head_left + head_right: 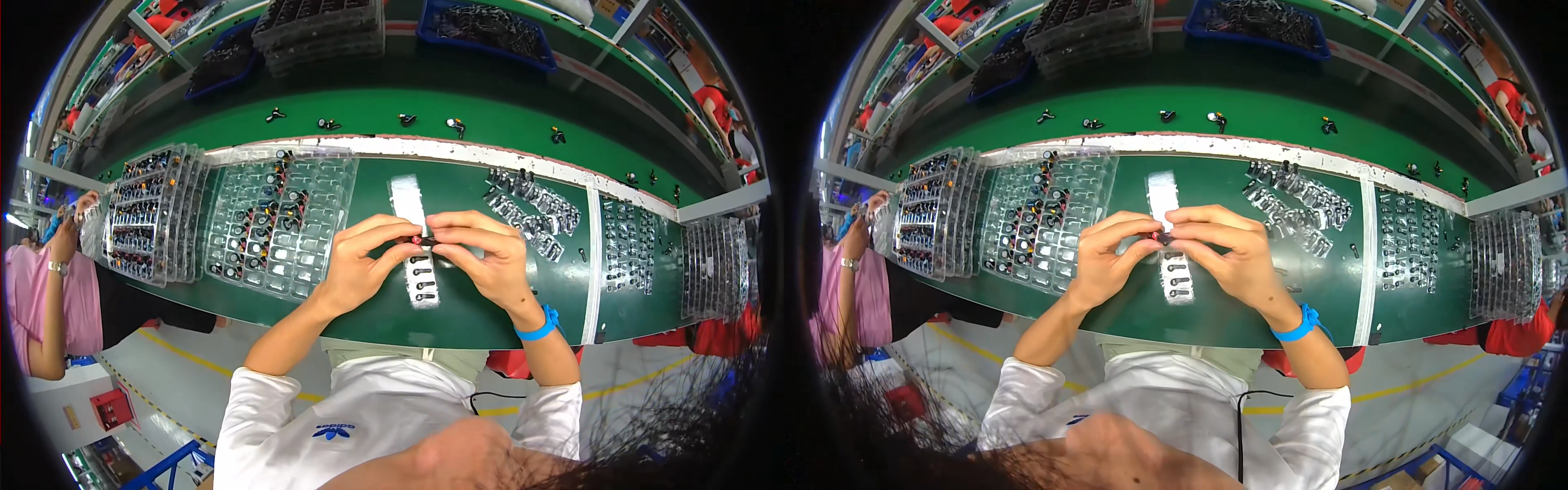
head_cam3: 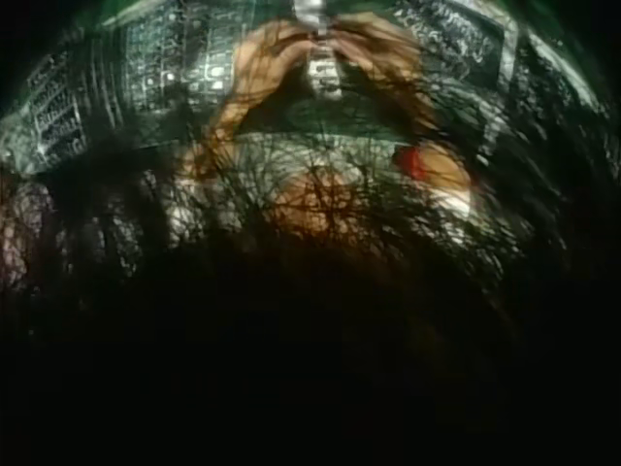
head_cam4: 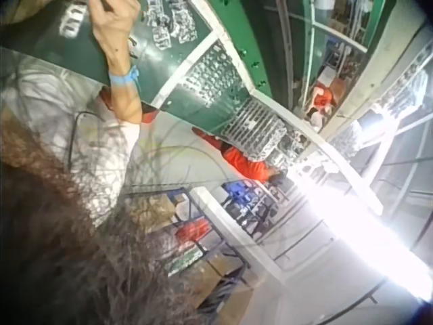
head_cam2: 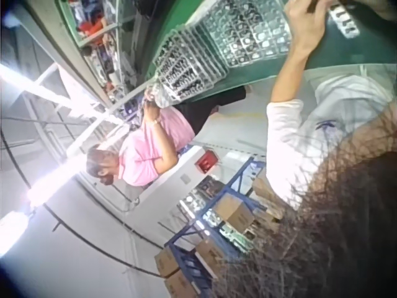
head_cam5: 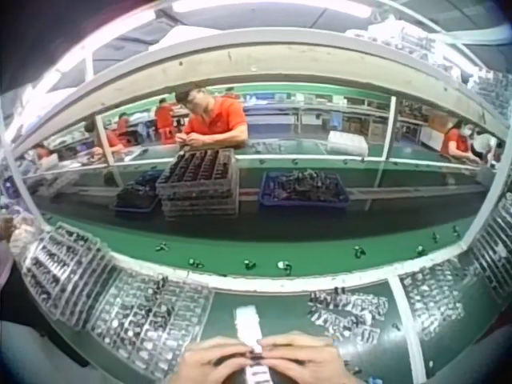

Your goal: Assembling small electronic components onto a plastic strip on a factory production line.

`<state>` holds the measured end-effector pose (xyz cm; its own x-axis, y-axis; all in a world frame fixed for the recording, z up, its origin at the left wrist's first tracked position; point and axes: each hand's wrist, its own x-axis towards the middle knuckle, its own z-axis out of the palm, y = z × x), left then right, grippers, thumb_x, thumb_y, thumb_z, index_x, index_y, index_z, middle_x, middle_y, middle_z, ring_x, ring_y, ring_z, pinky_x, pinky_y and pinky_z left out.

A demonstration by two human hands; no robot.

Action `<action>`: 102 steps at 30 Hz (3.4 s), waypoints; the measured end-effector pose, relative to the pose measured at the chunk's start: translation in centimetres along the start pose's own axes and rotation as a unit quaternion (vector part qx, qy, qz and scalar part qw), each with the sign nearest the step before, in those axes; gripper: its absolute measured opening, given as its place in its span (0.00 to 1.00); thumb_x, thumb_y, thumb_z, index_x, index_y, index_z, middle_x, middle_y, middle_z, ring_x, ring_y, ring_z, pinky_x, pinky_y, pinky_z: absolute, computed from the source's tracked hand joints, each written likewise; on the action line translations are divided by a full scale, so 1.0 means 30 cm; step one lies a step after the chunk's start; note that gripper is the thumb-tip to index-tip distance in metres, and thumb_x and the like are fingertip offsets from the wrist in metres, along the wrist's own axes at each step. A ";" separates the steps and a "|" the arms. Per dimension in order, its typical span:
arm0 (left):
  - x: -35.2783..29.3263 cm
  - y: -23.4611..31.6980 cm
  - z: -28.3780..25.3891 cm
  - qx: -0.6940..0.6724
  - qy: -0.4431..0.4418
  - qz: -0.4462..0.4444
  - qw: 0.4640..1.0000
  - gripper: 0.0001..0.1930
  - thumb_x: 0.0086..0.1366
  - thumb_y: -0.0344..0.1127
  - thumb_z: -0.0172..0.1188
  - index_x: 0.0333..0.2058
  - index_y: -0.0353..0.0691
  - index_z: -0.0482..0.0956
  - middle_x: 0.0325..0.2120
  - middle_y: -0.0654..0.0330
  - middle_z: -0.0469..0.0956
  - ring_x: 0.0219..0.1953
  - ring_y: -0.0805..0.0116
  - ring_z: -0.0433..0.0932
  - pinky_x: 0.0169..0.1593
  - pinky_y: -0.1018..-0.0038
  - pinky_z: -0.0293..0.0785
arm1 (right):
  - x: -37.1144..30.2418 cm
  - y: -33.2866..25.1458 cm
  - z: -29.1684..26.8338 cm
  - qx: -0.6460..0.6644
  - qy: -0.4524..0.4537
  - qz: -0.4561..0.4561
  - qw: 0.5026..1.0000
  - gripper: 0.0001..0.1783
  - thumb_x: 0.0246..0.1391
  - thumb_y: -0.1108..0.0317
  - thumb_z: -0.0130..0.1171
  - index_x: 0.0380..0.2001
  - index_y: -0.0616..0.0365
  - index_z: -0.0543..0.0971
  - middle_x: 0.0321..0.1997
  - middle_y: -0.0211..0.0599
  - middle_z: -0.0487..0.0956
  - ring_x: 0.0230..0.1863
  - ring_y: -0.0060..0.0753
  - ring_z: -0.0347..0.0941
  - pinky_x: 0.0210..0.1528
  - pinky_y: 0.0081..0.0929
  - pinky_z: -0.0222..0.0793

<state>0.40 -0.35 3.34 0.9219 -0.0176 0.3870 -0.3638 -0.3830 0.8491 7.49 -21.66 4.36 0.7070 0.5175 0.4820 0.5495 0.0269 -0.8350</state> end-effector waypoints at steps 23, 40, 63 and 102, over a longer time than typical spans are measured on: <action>-0.009 0.013 -0.008 -0.105 0.004 0.004 0.994 0.16 0.55 0.22 0.76 0.43 0.32 0.87 0.41 0.51 0.86 0.41 0.64 0.86 0.46 0.72 0.83 | -0.008 -0.006 0.020 -0.138 -0.034 -0.113 0.983 0.14 0.49 0.83 0.72 0.41 0.65 0.86 0.39 0.45 0.86 0.37 0.41 0.85 0.36 0.28 0.82; -0.007 0.006 -0.009 -0.108 0.013 0.049 0.993 0.17 0.54 0.20 0.75 0.44 0.33 0.86 0.41 0.52 0.86 0.42 0.63 0.86 0.46 0.71 0.83 | -0.016 0.010 0.029 -0.169 -0.016 -0.171 0.971 0.18 0.48 0.82 0.71 0.44 0.65 0.85 0.42 0.43 0.85 0.39 0.43 0.84 0.38 0.31 0.82; -0.013 0.017 0.014 0.020 0.055 0.165 0.985 0.13 0.55 0.16 0.72 0.41 0.28 0.85 0.37 0.50 0.87 0.41 0.57 0.86 0.45 0.68 0.83 | -0.029 -0.031 0.065 -0.118 0.007 -0.061 0.991 0.07 0.51 0.80 0.70 0.35 0.65 0.84 0.34 0.42 0.85 0.32 0.40 0.82 0.33 0.31 0.76; -0.081 0.087 -0.044 0.171 -0.174 0.013 0.970 0.15 0.66 0.35 0.68 0.50 0.35 0.82 0.42 0.48 0.83 0.44 0.46 0.82 0.48 0.59 0.80 | -0.031 0.152 0.088 -0.310 -0.105 -0.115 0.938 0.12 0.47 0.71 0.63 0.38 0.55 0.82 0.34 0.32 0.80 0.36 0.38 0.79 0.38 0.36 0.77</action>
<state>-2.97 -0.08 5.10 0.9239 -0.3194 0.2107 -0.3765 -0.6606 0.6495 8.15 -19.75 -0.60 0.4704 0.7180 0.5131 0.8760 -0.3096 -0.3699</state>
